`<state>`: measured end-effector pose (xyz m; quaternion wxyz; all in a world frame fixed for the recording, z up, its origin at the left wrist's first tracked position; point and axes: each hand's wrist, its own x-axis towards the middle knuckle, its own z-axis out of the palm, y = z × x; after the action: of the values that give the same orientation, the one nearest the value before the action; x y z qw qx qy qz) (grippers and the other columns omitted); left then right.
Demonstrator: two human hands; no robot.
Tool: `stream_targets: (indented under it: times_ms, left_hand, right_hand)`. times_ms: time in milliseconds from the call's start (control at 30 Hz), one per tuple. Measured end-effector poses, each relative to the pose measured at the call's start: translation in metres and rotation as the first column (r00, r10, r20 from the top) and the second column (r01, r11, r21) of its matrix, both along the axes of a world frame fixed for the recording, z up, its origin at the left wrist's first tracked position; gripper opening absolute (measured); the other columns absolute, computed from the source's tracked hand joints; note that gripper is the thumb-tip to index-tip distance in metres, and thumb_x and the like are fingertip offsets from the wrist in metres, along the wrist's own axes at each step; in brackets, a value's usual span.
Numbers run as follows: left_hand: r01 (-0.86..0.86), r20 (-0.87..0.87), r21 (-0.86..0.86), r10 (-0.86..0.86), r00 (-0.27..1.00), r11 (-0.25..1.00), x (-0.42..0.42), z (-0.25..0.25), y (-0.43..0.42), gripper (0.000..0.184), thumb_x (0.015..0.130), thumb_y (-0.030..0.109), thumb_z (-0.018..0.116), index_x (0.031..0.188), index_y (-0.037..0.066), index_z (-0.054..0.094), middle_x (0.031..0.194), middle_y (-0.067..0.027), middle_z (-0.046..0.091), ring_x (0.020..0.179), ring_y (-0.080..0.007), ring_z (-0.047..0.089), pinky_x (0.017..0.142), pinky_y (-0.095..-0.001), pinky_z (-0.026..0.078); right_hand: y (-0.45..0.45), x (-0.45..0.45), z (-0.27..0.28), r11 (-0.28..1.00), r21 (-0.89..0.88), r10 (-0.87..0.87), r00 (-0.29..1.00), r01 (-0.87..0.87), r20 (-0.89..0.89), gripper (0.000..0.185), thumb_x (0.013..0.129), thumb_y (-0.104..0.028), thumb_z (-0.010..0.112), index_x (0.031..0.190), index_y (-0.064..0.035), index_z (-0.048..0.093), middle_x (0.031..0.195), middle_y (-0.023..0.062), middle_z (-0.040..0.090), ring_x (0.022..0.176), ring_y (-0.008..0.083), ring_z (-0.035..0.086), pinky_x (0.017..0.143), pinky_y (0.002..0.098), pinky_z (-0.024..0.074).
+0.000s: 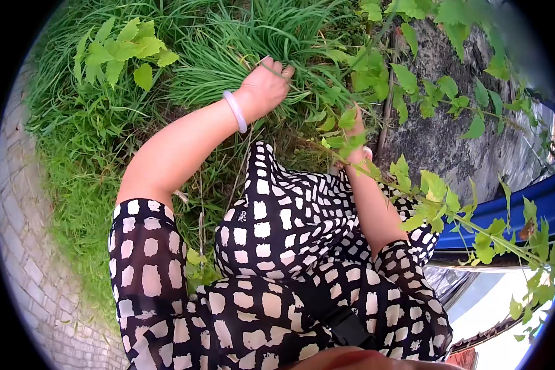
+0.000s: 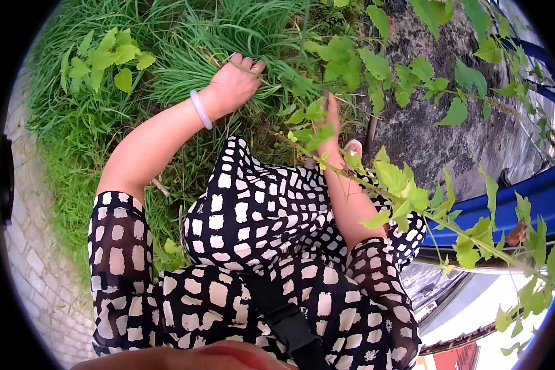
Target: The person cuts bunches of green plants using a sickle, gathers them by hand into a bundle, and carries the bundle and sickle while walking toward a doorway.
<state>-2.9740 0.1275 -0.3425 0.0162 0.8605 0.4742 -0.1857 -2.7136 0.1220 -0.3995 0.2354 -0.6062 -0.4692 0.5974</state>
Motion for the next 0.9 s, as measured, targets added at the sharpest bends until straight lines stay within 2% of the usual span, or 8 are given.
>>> stream_targets:
  times_ms: [167,300,400,433,500,567,733,900]
  left_hand:
    - [0.019,0.002,-0.02,-0.019,1.0,1.0,-0.013,-0.008,-0.011,0.022,0.081,0.02,0.05,0.097,0.012,0.064,0.105,-0.0031,0.056,0.088,-0.0185,0.053,0.074,-0.0317,0.038]
    - [-0.016,0.118,0.031,0.013,0.993,0.999,-0.012,-0.007,-0.009,0.033,0.082,0.019,0.049,0.114,0.012,0.054,0.106,-0.0012,0.056,0.088,-0.0175,0.053,0.077,-0.0307,0.039]
    - [0.001,0.151,0.068,-0.011,0.989,0.998,-0.013,-0.004,-0.002,0.038,0.082,0.019,0.049,0.119,0.012,0.05,0.11,-0.0013,0.055,0.089,-0.0166,0.052,0.077,-0.0312,0.039]
    - [0.021,0.15,0.114,-0.038,0.988,0.993,-0.013,-0.005,0.0,0.037,0.082,0.02,0.049,0.117,0.012,0.051,0.111,-0.0014,0.055,0.09,-0.0165,0.051,0.077,-0.0313,0.039]
    - [0.102,0.049,-0.025,-0.101,0.994,0.994,-0.01,0.006,0.006,0.034,0.082,0.02,0.049,0.115,0.016,0.054,0.122,-0.0022,0.049,0.091,-0.0162,0.05,0.076,-0.0299,0.039]
    - [0.177,0.106,-0.009,-0.175,0.979,0.984,-0.01,0.006,0.01,0.034,0.082,0.021,0.05,0.115,0.019,0.055,0.129,-0.0021,0.043,0.093,-0.0159,0.049,0.075,-0.0296,0.039]
    - [-0.056,0.149,0.178,0.03,0.988,0.982,-0.001,-0.015,0.013,0.043,0.084,0.021,0.049,0.127,0.027,0.047,0.142,-0.0028,0.03,0.081,-0.0165,0.053,0.068,-0.0327,0.041]
    - [-0.22,-0.147,-0.123,0.202,0.968,0.968,0.0,-0.033,0.033,0.037,0.084,0.018,0.05,0.121,0.012,0.051,0.107,-0.0054,0.056,0.082,-0.0179,0.056,0.07,-0.0335,0.04]
  right_hand:
    - [-0.02,0.024,0.044,0.997,0.016,0.069,0.971,-0.075,0.227,0.029,0.093,-0.015,0.045,0.122,-0.0085,0.046,0.082,-0.0005,0.051,0.065,0.0055,0.046,0.054,0.0213,0.0388]
    - [-0.023,0.03,0.053,0.959,0.005,0.27,0.921,-0.283,0.279,0.036,0.092,-0.015,0.046,0.126,-0.0033,0.042,0.096,0.0074,0.056,0.08,0.0129,0.052,0.07,0.0258,0.0443]
    - [0.005,0.041,-0.045,0.7,0.391,0.375,0.774,-0.597,0.51,0.045,0.092,-0.012,0.044,0.134,-0.0014,0.034,0.114,0.0104,0.055,0.098,0.0175,0.052,0.086,0.0283,0.0426]
    - [0.027,0.017,-0.026,0.395,0.463,0.339,0.594,-0.794,0.73,0.046,0.092,-0.011,0.043,0.136,-0.0027,0.033,0.115,0.0088,0.055,0.098,0.017,0.053,0.085,0.0276,0.0429]
    - [0.046,-0.034,0.002,0.885,0.234,0.402,0.914,-0.403,0.055,0.047,0.091,-0.01,0.044,0.136,-0.0039,0.033,0.115,0.0075,0.054,0.095,0.0171,0.053,0.083,0.0279,0.0439]
    - [0.058,-0.045,-0.016,0.924,-0.026,0.363,0.895,-0.382,-0.259,0.048,0.09,-0.012,0.047,0.137,-0.0065,0.033,0.118,0.0066,0.053,0.098,0.0163,0.052,0.084,0.0273,0.0437]
    - [0.057,-0.031,-0.021,0.799,-0.236,0.463,0.817,-0.553,-0.344,0.051,0.09,-0.016,0.051,0.138,-0.0129,0.034,0.117,0.0016,0.051,0.096,0.0095,0.05,0.084,0.0241,0.0432]
    - [0.058,-0.024,-0.011,0.795,-0.464,0.234,0.903,-0.391,-0.36,0.052,0.09,-0.025,0.052,0.137,-0.0113,0.035,0.108,0.0018,0.055,0.089,0.0089,0.052,0.079,0.0244,0.0437]
